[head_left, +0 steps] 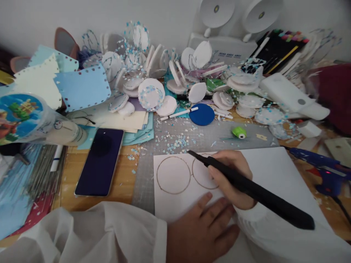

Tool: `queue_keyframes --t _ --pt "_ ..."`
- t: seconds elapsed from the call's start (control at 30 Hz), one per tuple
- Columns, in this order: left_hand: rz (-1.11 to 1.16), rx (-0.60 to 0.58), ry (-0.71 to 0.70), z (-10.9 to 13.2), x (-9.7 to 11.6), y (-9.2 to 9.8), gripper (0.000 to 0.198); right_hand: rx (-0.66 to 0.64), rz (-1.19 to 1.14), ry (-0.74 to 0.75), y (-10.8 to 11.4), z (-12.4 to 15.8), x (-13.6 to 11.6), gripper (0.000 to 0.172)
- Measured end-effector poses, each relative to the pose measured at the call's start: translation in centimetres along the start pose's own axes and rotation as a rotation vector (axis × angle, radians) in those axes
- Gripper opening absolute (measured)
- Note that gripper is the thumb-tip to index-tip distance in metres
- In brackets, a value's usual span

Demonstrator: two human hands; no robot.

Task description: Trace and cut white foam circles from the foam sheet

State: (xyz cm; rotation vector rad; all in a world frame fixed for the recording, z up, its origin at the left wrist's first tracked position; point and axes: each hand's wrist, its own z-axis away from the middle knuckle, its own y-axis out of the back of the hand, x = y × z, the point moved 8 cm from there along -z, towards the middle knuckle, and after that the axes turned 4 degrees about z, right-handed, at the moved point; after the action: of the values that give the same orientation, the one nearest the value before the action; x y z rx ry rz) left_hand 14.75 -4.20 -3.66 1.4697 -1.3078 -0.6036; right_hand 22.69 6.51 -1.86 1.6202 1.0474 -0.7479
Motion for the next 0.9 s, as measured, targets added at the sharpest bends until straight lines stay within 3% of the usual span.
queue_keyframes --t 0.2,0.37,0.53,0.6,0.7,0.9 --pt "0.009 0.013 -0.021 0.0 0.0 -0.1 0.035 0.121 -0.031 -0.04 1.0 0.2 1.2 0.023" --pt "0.049 -0.026 -0.008 -0.3 0.0 0.0 0.034 0.036 0.198 -0.096 0.5 0.8 -0.3 0.015" --pt "0.057 -0.067 -0.012 -0.2 0.2 -0.2 0.037 -0.137 0.379 0.177 -0.9 1.3 -2.8 0.02" --pt "0.066 -0.078 -0.015 -0.1 0.2 -0.4 0.038 -0.14 0.417 0.265 -1.2 1.3 -3.1 0.021" --pt "0.075 -0.091 -0.02 -0.1 0.2 -0.4 0.037 -0.087 0.439 0.318 -1.3 1.2 -3.4 0.019" --pt "0.057 -0.106 -0.014 -0.2 0.2 -0.2 0.037 -0.104 0.458 0.363 -1.8 1.3 -3.8 0.022"
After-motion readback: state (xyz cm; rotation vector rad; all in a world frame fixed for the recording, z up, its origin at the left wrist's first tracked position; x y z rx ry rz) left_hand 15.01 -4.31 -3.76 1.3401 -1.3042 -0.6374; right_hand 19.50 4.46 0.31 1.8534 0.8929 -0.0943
